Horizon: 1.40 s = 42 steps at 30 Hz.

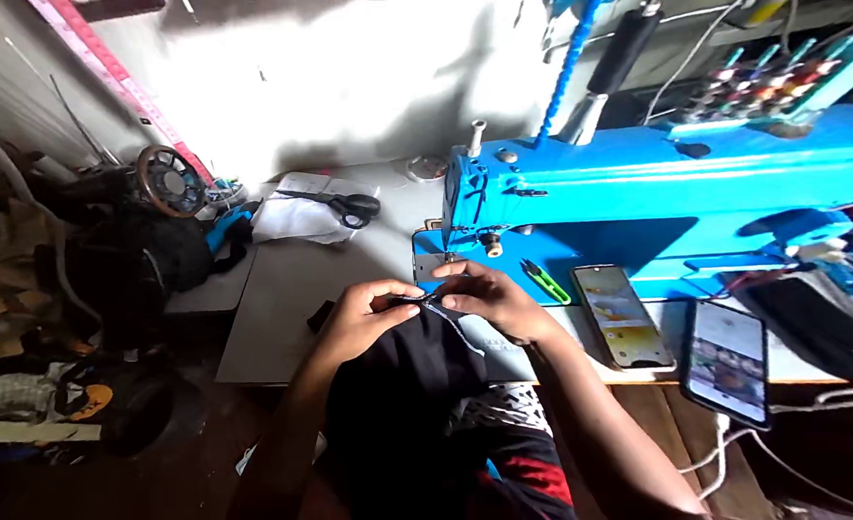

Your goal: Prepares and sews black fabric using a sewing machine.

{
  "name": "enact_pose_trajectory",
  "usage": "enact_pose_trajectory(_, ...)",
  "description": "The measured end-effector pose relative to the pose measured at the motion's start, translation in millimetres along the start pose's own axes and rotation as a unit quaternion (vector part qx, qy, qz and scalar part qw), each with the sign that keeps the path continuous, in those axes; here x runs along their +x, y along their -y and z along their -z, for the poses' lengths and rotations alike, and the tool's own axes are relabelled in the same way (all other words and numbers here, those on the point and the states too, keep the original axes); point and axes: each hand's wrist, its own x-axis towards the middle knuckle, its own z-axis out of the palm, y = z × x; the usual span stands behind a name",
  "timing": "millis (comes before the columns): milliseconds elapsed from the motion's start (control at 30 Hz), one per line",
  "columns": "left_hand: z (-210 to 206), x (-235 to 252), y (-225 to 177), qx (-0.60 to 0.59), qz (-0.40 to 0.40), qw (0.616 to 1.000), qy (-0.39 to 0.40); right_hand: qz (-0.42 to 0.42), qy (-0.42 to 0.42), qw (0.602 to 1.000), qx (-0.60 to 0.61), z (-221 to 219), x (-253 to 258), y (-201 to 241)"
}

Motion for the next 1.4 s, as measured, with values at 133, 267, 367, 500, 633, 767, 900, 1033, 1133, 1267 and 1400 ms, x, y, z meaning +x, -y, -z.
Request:
enact_pose_trajectory(133,-1,-1,5,0.009,-0.003,1.0,-0.006,-0.003,0.015,1.0,-0.012,-9,10,-2)
enact_pose_trajectory(267,-2,-5,10,0.066,-0.01,0.997,-0.037,0.03,-0.018,0.997,-0.065,-15,12,-7)
enact_pose_trajectory(367,-1,-6,14,0.097,-0.029,0.994,-0.051,0.073,-0.016,0.992,-0.101,-17,12,-11)
enact_pose_trajectory(500,0,-5,14,0.111,-0.048,0.992,-0.045,0.097,-0.002,0.988,-0.118,-16,10,-14)
enact_pose_trajectory(633,-2,-3,11,0.116,-0.055,0.991,-0.034,0.102,0.003,0.986,-0.132,-17,10,-14)
enact_pose_trajectory(767,-3,-4,12,0.117,-0.054,0.991,-0.037,0.138,-0.006,0.977,-0.162,-21,12,-14)
enact_pose_trajectory(900,1,-5,11,0.094,-0.04,0.994,-0.029,0.154,-0.014,0.975,-0.16,-18,14,-17)
enact_pose_trajectory(1033,4,-7,11,0.073,-0.026,0.997,-0.013,0.152,-0.005,0.976,-0.157,-21,14,-18)
enact_pose_trajectory(1133,4,-7,9,0.096,-0.036,0.994,-0.022,0.147,-0.018,0.978,-0.145,-24,15,-17)
enact_pose_trajectory(1267,2,-6,10,0.111,-0.05,0.992,-0.032,0.126,-0.016,0.984,-0.127,-24,16,-15)
enact_pose_trajectory(1400,0,-7,11,0.097,-0.054,0.993,-0.037,0.07,-0.023,0.993,-0.097,-24,15,-12)
